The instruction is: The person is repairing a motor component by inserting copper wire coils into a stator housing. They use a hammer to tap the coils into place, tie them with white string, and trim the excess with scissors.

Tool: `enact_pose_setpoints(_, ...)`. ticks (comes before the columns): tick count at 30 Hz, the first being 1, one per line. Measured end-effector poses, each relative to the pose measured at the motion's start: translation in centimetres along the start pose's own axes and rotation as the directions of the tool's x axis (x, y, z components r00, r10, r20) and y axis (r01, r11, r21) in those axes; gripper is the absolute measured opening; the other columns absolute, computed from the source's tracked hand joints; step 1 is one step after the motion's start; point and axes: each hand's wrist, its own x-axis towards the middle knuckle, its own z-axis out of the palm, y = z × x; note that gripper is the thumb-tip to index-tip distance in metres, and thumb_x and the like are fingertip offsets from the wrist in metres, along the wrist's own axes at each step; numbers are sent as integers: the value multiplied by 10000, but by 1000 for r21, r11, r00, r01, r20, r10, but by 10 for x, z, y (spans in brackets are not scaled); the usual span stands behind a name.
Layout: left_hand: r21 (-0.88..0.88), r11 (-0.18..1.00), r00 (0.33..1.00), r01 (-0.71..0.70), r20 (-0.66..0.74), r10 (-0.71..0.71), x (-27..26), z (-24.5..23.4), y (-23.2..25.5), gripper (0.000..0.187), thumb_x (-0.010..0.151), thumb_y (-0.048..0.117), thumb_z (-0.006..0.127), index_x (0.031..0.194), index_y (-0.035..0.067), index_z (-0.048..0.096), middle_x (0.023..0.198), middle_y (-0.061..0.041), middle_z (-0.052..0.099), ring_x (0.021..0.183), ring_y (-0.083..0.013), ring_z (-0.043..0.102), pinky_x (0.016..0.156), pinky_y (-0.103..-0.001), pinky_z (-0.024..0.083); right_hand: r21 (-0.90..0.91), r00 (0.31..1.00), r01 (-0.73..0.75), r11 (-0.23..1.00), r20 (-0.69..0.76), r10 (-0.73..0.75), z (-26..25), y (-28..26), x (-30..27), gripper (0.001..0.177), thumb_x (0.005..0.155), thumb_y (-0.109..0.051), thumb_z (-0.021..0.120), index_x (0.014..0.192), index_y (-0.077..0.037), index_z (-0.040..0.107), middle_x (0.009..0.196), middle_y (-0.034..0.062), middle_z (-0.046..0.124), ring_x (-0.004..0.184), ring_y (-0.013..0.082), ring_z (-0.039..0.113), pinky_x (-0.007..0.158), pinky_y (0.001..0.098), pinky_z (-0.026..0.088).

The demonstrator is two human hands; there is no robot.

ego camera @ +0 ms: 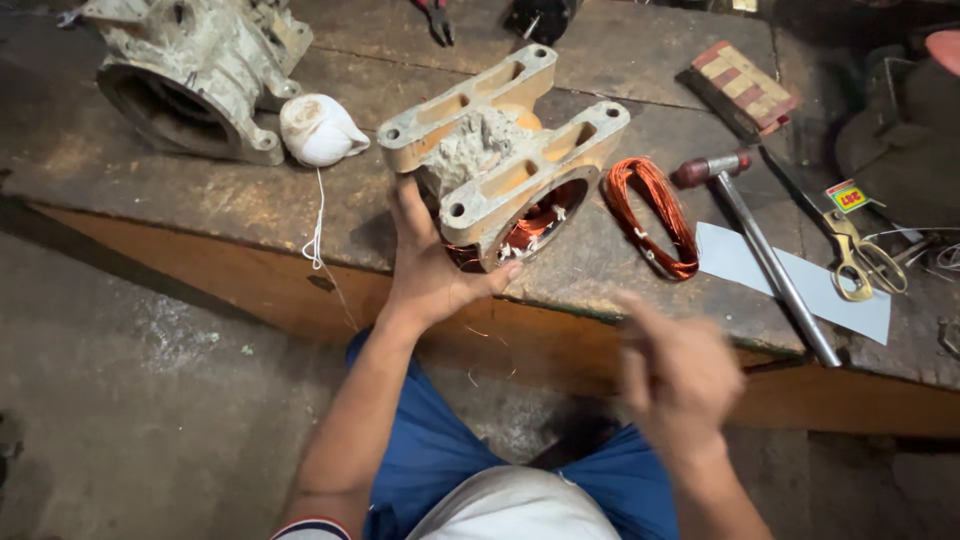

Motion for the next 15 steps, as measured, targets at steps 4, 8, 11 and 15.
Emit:
enact_pose_setpoints(4, 123, 991, 999, -53, 11, 52, 3, 1, -3, 1444, 554, 353, 1021, 1584, 27, 63, 1573, -303, 212, 1420, -456, 285, 1213, -523, 335, 203, 951, -161, 966, 293, 97, 39, -25, 43, 415, 938, -97, 656, 1351, -127, 657, 832, 153, 720, 678, 299, 710, 628, 395, 548)
enact_pose_setpoints(8, 0, 1000, 1000, 9, 17, -9, -1, 1, -8, 1440, 585, 425, 988, 1573, -4, 33, 1551, -248, 255, 1444, -441, 304, 1216, -515, 356, 204, 939, -236, 950, 301, 168, 68, -22, 64, 365, 972, -121, 627, 1333, -164, 658, 860, 171, 734, 741, 347, 730, 656, 421, 556)
enact_pose_setpoints(11, -3, 998, 998, 58, 27, -58, -3, 1, -10, 1427, 591, 435, 965, 1582, -16, 42, 1551, -255, 256, 1449, -452, 299, 1208, -520, 364, 210, 956, -209, 955, 249, 155, 79, -19, 60, 343, 975, -117, 624, 1315, -151, 654, 926, 162, 750, 806, 352, 737, 684, 425, 568)
enact_pose_setpoints(15, 78, 996, 999, -52, 12, 51, -1, 1, -9, 1408, 603, 415, 974, 1593, -15, 68, 1576, -295, 229, 1431, -459, 288, 1218, -543, 346, 146, 954, -236, 961, 222, 200, 86, -16, 56, 323, 962, -113, 634, 1280, -154, 671, 943, 156, 757, 818, 360, 732, 687, 438, 566)
